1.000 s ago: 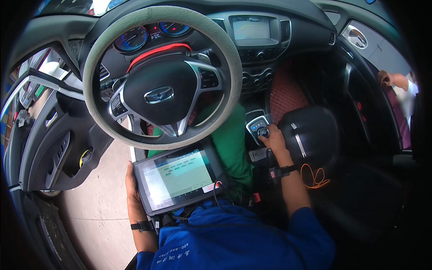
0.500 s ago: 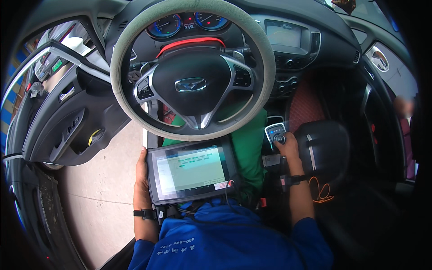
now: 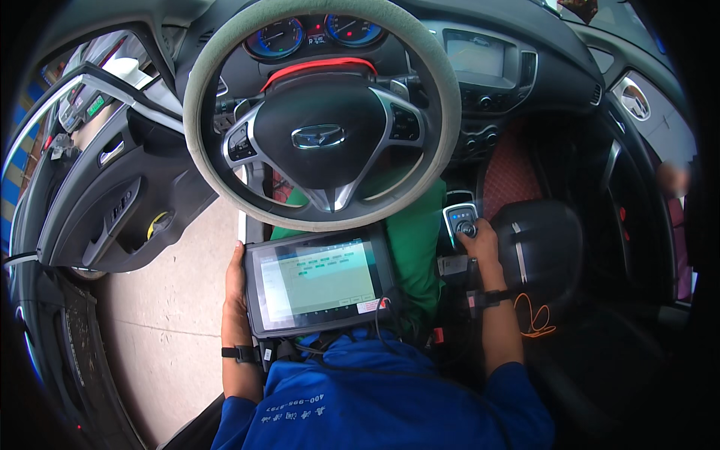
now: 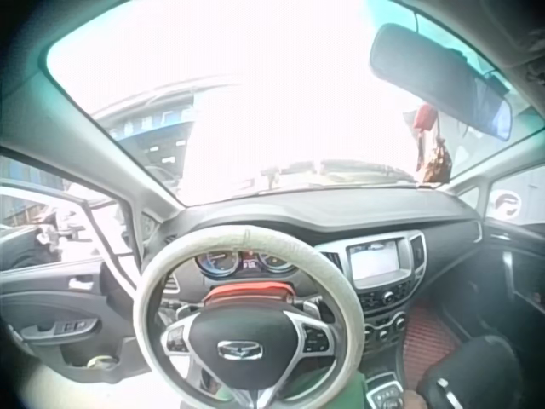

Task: The person is using a diagnostic tablet while interacting with the vehicle's gear selector and controls inside the cabin.

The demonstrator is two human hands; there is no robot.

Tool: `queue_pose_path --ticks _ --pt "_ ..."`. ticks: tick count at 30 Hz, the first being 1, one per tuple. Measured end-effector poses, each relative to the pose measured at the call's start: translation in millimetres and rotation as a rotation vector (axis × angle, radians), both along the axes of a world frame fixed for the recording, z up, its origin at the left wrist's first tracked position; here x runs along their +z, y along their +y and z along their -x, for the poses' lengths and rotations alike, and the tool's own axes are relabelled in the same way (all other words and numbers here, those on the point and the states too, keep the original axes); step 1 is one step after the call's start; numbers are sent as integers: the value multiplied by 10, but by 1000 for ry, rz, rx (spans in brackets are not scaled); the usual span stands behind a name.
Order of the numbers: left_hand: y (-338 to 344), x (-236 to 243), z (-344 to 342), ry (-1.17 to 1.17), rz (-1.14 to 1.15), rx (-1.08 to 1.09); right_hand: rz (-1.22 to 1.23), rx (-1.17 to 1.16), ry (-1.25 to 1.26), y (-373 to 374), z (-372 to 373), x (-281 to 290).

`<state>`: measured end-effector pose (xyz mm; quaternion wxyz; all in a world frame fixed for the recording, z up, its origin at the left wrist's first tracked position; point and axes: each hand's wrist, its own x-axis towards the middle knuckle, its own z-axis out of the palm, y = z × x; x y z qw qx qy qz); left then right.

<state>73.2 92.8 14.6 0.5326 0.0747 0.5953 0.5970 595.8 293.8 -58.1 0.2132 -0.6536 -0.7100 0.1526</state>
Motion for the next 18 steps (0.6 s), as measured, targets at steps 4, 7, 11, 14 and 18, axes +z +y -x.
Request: queue_pose_path --ticks 4,7,11,14,18 --pt "17 46 -30 24 29 32 37 -3 0 7 -2 16" --pt "7 21 -20 26 15 34 52 7 7 3 2 45" --pt "5 12 -13 13 25 43 57 6 5 -19 21 89" --pt "12 12 -16 8 12 49 55 21 25 -22 -13 57" --pt "6 2 -5 7 18 50 79 31 31 -26 -7 76"
